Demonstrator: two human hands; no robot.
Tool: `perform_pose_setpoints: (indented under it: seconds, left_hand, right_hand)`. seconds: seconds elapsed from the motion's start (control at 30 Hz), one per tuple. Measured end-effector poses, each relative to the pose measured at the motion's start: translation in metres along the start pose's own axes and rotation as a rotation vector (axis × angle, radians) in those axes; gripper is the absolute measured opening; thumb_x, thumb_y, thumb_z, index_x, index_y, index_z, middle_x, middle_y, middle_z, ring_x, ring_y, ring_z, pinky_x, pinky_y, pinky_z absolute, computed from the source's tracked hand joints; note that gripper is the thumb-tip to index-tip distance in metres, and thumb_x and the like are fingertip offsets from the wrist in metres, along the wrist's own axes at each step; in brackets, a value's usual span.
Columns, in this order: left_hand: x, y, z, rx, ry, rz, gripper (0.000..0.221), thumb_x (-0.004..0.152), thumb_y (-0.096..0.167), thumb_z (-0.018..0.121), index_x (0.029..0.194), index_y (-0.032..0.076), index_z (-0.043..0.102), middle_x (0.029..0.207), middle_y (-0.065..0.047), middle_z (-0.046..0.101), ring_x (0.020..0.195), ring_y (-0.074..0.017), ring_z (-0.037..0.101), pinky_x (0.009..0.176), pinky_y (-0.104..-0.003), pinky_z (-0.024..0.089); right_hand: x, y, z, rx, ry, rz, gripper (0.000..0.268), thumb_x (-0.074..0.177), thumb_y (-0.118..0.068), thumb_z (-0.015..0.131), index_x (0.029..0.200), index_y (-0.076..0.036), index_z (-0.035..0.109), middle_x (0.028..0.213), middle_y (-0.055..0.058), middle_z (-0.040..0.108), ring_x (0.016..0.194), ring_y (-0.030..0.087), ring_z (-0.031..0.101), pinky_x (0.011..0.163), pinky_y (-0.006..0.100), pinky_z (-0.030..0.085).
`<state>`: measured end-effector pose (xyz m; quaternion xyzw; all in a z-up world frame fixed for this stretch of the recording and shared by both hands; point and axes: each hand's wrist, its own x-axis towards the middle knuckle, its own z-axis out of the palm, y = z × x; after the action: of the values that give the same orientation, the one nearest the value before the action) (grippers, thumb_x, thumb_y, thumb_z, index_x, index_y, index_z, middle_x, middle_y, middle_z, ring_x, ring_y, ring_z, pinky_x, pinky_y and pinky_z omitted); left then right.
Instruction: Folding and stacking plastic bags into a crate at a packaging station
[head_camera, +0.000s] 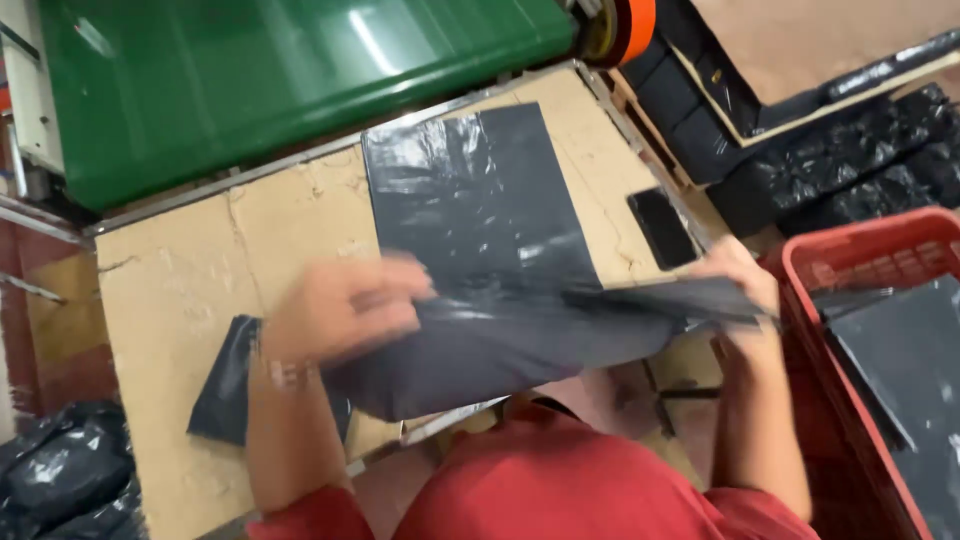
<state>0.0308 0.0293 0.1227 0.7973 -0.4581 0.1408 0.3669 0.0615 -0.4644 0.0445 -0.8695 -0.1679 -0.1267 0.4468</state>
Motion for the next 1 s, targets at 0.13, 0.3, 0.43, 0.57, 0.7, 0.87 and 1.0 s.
perform_pose_setpoints:
  seconds: [0.13,0.3,0.43,0.57,0.7,0.87,1.0]
  left_hand:
    - [-0.033,-0.175,0.046,-0.835,0.765,-0.723,0.042,0.091,0.041,0.059,0.112,0.005,0.066,0.135,-0.017,0.063,0.124,-0.0348,0.059,0.108,-0.045,0.047]
    - [-0.186,-0.356,0.189,-1.081,0.999,-1.417,0.113,0.089,0.098,0.028,0.155,0.007,0.044,0.161,-0.022,0.036,0.148,-0.0385,0.039,0.121,-0.049,0.036]
    - [-0.155,-0.291,0.221,-0.378,0.599,-1.752,0.064,0.086,0.064,0.072,0.122,0.011,0.069,0.126,-0.014,0.063,0.123,-0.032,0.058,0.102,-0.047,0.047]
    - [-0.148,-0.266,0.23,-0.102,0.449,-1.591,0.038,0.088,0.043,0.078,0.104,0.01,0.072,0.098,-0.015,0.077,0.103,-0.035,0.071,0.087,-0.047,0.057]
    - [-0.158,-0.265,0.245,0.088,0.437,-1.619,0.037,0.091,0.046,0.075,0.099,0.011,0.067,0.088,-0.016,0.074,0.095,-0.0371,0.072,0.079,-0.05,0.056]
    - [-0.161,-0.271,0.251,0.206,0.368,-1.674,0.04,0.09,0.055,0.072,0.109,0.021,0.066,0.097,-0.012,0.078,0.099,-0.0345,0.074,0.083,-0.047,0.06]
    - [-0.143,-0.257,0.254,0.291,0.346,-1.67,0.038,0.091,0.053,0.07,0.112,0.021,0.065,0.1,-0.013,0.078,0.098,-0.035,0.075,0.082,-0.048,0.06]
  right_hand:
    - [0.137,0.102,0.081,0.188,0.208,0.259,0.023,0.08,-0.015,0.091,0.09,-0.007,0.073,0.077,0.005,0.06,0.074,0.014,0.057,0.068,0.03,0.047]
    - [0.266,0.231,0.216,0.292,0.109,0.458,0.022,0.08,-0.032,0.091,0.085,-0.015,0.077,0.07,0.001,0.064,0.068,0.013,0.058,0.057,0.031,0.045]
    - [0.289,0.353,0.294,0.143,-0.054,0.576,0.02,0.077,-0.029,0.088,0.087,-0.015,0.078,0.071,0.009,0.069,0.071,0.022,0.068,0.058,0.035,0.051]
    - [0.292,0.328,0.296,-0.104,-0.076,0.589,0.03,0.08,-0.04,0.086,0.101,-0.019,0.081,0.086,0.009,0.075,0.09,0.029,0.074,0.074,0.04,0.056]
    - [0.288,0.323,0.292,-0.148,-0.081,0.606,0.033,0.079,-0.041,0.086,0.104,-0.02,0.081,0.083,0.007,0.075,0.091,0.027,0.074,0.077,0.04,0.057]
    - [0.295,0.32,0.288,-0.276,-0.059,0.642,0.034,0.086,-0.046,0.078,0.107,-0.019,0.078,0.095,0.009,0.076,0.099,0.031,0.073,0.082,0.044,0.057]
    - [0.32,0.289,0.285,-0.372,-0.094,0.493,0.049,0.081,-0.036,0.083,0.117,-0.004,0.073,0.107,0.021,0.07,0.106,0.042,0.069,0.09,0.052,0.056]
